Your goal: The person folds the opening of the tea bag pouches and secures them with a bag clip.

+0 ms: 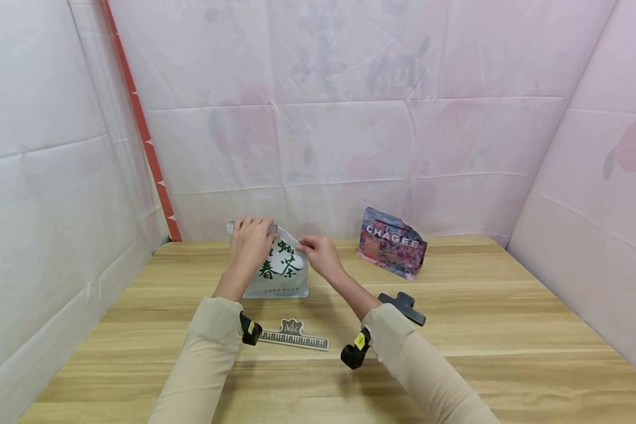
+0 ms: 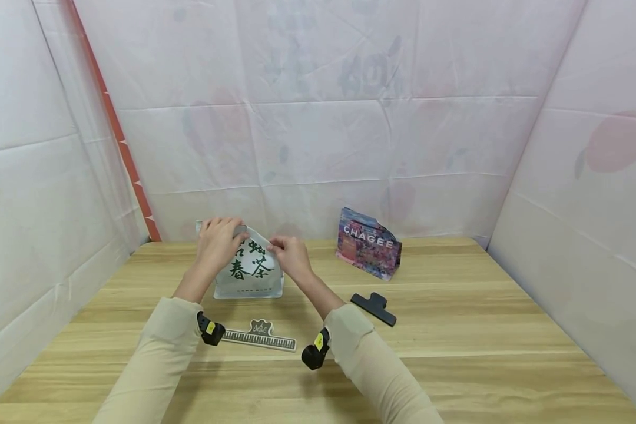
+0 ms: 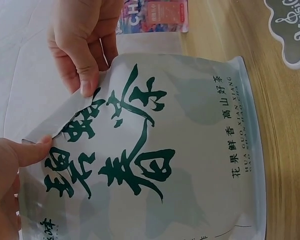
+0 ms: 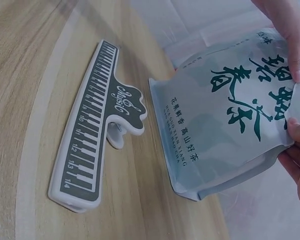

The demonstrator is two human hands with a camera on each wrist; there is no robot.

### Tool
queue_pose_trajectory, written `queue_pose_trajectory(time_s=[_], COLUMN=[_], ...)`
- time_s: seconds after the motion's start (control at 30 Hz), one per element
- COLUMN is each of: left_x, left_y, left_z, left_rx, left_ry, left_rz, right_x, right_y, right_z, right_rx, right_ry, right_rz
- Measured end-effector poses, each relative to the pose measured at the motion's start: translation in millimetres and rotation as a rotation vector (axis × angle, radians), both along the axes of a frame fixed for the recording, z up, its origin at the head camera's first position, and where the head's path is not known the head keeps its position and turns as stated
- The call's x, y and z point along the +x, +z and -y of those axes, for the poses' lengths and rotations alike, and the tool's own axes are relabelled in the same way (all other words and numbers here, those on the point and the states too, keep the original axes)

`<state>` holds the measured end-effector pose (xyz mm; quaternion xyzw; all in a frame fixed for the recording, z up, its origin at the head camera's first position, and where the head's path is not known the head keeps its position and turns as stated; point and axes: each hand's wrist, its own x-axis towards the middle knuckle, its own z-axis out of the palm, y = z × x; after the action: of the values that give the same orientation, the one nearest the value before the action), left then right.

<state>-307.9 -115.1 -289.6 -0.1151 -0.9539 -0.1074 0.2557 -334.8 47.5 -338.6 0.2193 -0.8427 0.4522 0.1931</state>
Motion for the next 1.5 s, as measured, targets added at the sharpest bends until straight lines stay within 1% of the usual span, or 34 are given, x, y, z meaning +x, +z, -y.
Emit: queue_pose_trajectory(time_s=[0.17,0.27,0.53,0.87,0.97,1.23,1.33,1.4,1.5], left_x=[-0.6,-0.7,-0.2,4.4,4.5,3.7,3.5,3.2,2.4], left_y=[0.0,0.2,0.0,-1.3,-1.5,-0.2,0.2,0.3,0.4], left_z=[0,0,0,0,0,1,1,1,1], left_rx=[-0.006,-0.006,0.004,0.007,0.007,0.004,0.001,0.003,0.009], left_ry=[0.001,0.001,-0.003,-0.014,-0.016,-0.012,-0.011,-0.013,-0.019], left_rz=[-0.007,-0.006,0.002,-0.009,-0.011,-0.009,-0.012,-0.017,-0.023], right_x=[-1.9,-2.6,-0.4,9.5,11.0,19.0,24.0,27.5,34.1], right_y=[-1.5,-1.9,-1.1,5.4,10.0,24.2,27.5,28.4,28.2], right_z=[0,0,-2,-4,-6,-16,-18,-19,-18], right_rx=[-0.014,-0.015,0.009,0.041,0.037,0.038,0.040,0.045,0.081], right_ry=[-0.013,-0.014,0.024,0.085,0.075,0.005,0.030,0.068,0.139], right_rz=[-0.022,-0.020,0.025,0.057,0.054,0.017,0.003,0.001,-0.033])
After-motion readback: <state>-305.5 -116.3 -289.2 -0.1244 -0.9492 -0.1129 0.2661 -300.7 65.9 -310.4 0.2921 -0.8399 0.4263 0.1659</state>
